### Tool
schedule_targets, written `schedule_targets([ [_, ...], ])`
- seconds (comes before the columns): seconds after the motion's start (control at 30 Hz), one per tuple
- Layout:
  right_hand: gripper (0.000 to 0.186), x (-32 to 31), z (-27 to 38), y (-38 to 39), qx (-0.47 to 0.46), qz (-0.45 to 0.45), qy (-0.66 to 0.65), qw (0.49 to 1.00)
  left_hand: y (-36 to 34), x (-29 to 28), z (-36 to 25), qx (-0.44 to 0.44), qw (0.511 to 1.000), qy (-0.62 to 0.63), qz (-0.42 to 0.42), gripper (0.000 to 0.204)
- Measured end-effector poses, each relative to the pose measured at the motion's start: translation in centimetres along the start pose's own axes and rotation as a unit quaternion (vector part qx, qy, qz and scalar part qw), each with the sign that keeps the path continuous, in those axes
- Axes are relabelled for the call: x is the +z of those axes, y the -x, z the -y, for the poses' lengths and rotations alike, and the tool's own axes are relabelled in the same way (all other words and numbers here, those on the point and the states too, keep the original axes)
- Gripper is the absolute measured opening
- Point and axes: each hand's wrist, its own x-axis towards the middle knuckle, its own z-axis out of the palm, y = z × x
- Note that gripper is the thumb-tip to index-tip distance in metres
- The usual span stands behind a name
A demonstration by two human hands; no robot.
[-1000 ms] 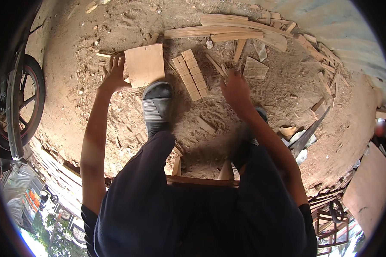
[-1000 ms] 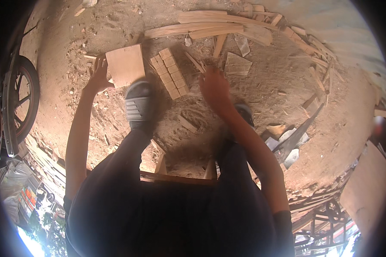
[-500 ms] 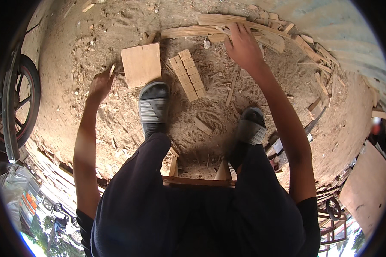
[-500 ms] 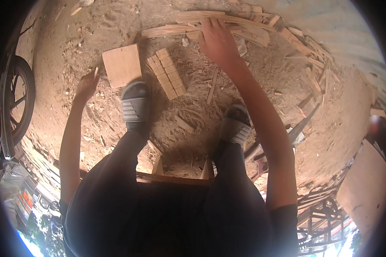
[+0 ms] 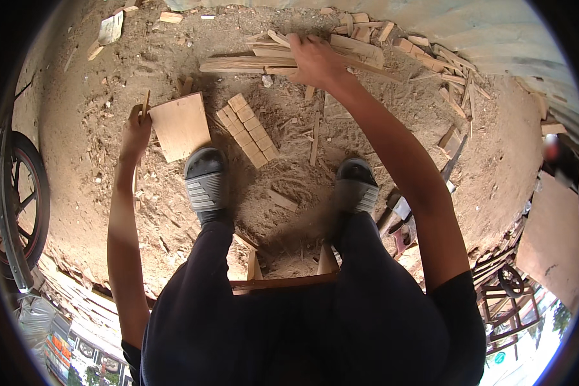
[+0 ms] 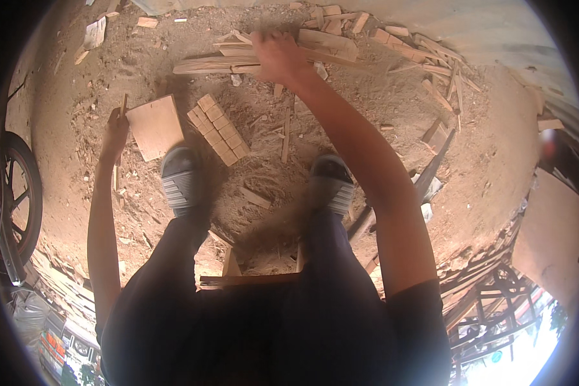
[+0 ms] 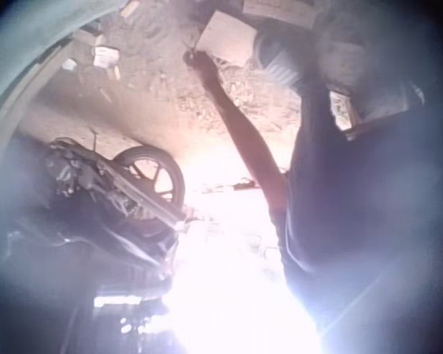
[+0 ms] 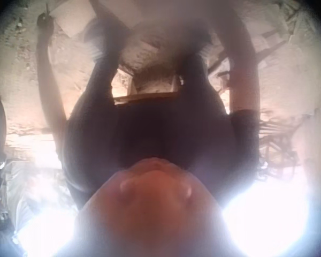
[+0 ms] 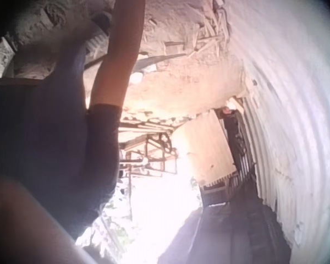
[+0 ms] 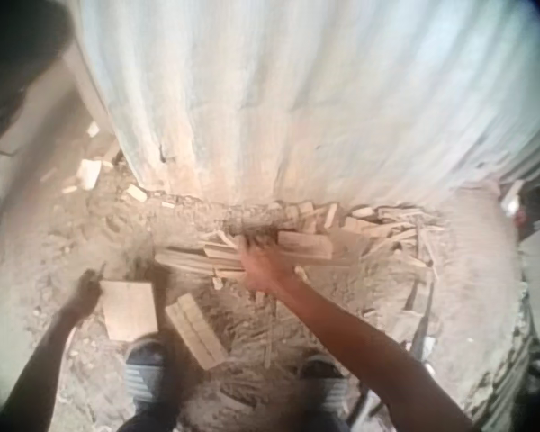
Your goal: The person sits on the ground and uses a chisel and a small axe to split small pieces of wood into smaller fragments. They repeatedly position the chisel on a wood piece and strike it with the axe, then gather the resulting pieces.
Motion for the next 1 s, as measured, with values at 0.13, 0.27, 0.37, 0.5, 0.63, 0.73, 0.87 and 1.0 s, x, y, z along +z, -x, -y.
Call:
schedule_targets([
  [0.13,0.07,-2.0,0.2,6.6,0.117,-0.093,-0.233,0.961,-0.3,-1.2,1.2,0.002,1.0,-0.023,-0.015,0.037],
  [0.27,0.062,-4.3,-1.3,15.1,0.317,-0.095,-0.649,0.685,0.3,-3.0,0.8,-0.078,0.996,0.021,-0.046,0.042],
  [0.37,0.054,-5.8,-6.4,19.3,0.377,-0.183,-0.773,0.477,1.5,-3.7,-3.0,-0.097,0.98,0.166,-0.057,0.042],
  [0.5,0.044,-6.3,-19.1,21.1,0.418,-0.304,-0.715,0.471,1.9,-3.1,-9.1,-0.081,0.966,0.239,-0.05,0.042],
  [0.63,0.039,-9.1,-22.9,19.2,0.456,-0.326,-0.653,0.509,4.2,-1.3,-17.0,-0.076,0.934,0.349,0.014,0.04],
  [0.73,0.036,-7.3,-17.9,17.6,0.302,-0.289,-0.561,0.714,7.0,0.7,-23.0,-0.082,0.893,0.436,0.077,0.046],
  [0.87,0.062,-8.0,0.1,16.2,0.086,0.042,-0.623,0.776,9.4,2.9,-28.8,-0.051,0.835,0.516,0.182,0.053],
  [1.0,0.046,-8.0,6.6,17.3,0.049,0.172,-0.742,0.646,11.0,3.8,-31.4,-0.066,0.795,0.567,0.205,0.055],
])
